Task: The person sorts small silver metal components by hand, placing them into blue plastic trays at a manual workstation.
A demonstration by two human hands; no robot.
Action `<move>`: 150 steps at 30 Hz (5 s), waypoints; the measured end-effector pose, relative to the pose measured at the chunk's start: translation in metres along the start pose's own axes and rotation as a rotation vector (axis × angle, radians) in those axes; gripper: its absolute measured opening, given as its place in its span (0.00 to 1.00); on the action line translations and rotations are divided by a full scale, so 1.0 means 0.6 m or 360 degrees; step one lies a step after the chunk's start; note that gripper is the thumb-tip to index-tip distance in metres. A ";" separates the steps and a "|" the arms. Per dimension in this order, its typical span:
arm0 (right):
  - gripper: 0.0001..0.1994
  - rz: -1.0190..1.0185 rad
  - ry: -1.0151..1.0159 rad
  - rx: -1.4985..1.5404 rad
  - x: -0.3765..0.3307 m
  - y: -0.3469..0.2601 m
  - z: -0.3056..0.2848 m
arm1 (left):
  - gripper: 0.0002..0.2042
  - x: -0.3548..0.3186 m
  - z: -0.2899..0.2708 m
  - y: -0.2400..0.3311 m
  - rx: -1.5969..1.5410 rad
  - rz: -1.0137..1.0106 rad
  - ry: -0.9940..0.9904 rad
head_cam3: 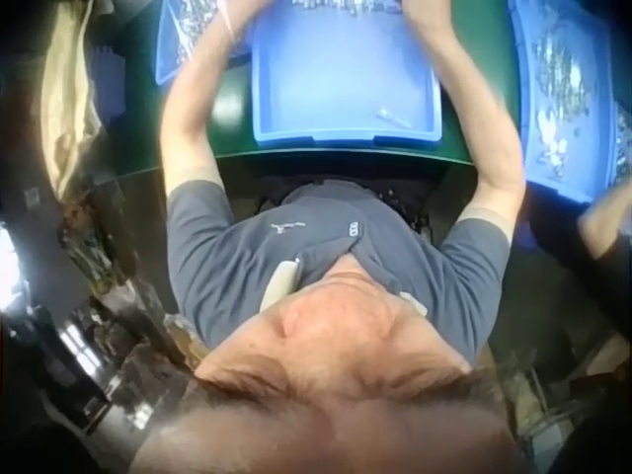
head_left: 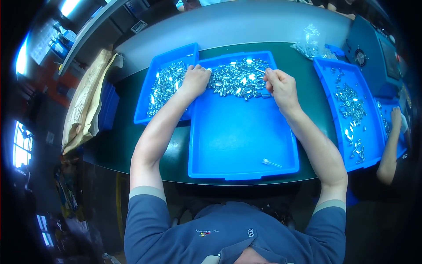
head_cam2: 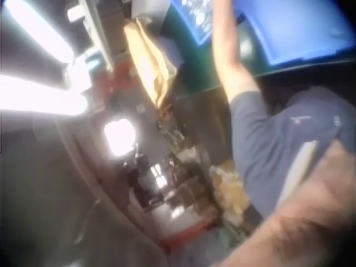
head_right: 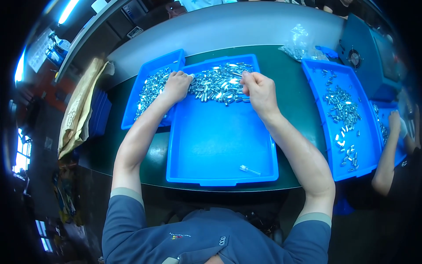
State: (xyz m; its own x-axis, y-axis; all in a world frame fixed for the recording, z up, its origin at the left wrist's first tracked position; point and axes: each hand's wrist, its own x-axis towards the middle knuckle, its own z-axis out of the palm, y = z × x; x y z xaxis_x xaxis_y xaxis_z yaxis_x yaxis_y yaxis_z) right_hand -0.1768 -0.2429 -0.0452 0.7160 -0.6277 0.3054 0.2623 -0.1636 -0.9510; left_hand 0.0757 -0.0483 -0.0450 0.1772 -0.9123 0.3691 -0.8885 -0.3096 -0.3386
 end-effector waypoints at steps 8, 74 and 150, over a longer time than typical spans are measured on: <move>0.18 0.0029 0.0005 -0.0036 0.002 -0.007 -0.009 | 0.08 -0.006 -0.011 0.025 -0.0196 -0.0030 -0.0155; 0.13 -0.0126 -0.0610 -0.0435 0.051 -0.029 0.134 | 0.07 -0.067 -0.097 0.053 -0.2839 -0.0978 0.0070; 0.15 0.0132 -0.0414 -0.0340 0.166 0.022 0.073 | 0.10 0.038 -0.063 -0.093 -0.0346 -0.0671 0.0093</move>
State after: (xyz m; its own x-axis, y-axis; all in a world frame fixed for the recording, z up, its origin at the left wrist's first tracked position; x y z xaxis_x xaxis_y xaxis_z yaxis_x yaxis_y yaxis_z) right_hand -0.0740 -0.2741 -0.0254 0.8775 -0.4348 0.2023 0.0745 -0.2932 -0.9531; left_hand 0.1131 -0.0416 0.0151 0.5227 -0.7009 0.4853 -0.8134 -0.5805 0.0377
